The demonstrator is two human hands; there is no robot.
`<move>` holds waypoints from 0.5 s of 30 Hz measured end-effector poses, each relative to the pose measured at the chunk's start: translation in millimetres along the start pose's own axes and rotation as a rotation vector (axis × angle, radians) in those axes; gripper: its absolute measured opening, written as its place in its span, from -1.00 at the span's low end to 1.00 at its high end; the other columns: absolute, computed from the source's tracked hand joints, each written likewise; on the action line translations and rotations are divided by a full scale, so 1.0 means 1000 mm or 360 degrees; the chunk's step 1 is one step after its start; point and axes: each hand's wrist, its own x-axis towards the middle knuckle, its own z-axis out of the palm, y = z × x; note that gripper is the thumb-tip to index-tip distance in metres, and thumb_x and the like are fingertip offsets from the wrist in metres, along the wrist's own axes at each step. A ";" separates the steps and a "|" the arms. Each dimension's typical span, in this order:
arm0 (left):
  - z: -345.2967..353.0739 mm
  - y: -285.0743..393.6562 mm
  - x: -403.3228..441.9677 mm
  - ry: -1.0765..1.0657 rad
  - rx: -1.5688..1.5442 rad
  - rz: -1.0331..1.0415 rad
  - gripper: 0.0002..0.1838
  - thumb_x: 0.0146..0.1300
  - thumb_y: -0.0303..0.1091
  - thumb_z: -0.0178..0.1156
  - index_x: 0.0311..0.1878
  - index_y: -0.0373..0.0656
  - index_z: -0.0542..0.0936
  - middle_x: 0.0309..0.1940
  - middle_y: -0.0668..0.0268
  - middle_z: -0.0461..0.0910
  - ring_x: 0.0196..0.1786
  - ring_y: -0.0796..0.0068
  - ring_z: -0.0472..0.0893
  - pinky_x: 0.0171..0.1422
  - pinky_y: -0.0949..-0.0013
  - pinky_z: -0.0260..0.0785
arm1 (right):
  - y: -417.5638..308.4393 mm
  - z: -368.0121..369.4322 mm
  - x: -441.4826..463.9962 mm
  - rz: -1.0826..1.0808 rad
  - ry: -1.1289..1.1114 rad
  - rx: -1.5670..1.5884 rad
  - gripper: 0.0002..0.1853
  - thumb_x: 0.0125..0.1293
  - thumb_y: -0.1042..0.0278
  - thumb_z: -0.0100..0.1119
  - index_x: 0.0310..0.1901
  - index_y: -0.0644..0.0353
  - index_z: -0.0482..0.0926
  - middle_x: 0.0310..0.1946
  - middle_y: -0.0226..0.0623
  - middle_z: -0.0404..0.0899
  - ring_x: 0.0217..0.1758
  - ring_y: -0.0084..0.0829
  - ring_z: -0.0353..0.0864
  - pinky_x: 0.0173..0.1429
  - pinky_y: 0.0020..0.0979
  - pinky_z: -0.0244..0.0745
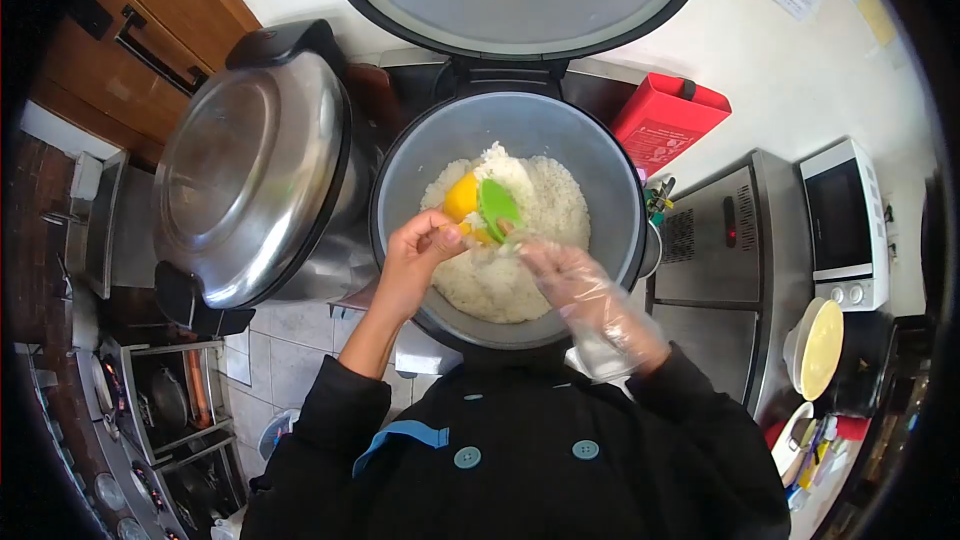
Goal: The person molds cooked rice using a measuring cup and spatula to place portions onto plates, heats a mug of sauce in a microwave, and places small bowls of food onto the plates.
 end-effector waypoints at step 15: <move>0.016 0.015 -0.005 -0.0032 0.0311 0.0384 -0.84 0.26 -0.36 0.22 -0.37 -0.22 0.50 -0.24 0.40 0.48 -0.25 0.73 0.43 -0.14 0.61 0.27 | 0.034 -0.003 0.009 -0.0151 0.0085 0.0782 -0.72 0.37 0.26 0.09 -0.02 0.26 0.56 -0.35 -0.61 0.47 -0.32 -0.80 0.33 -0.22 -0.72 0.27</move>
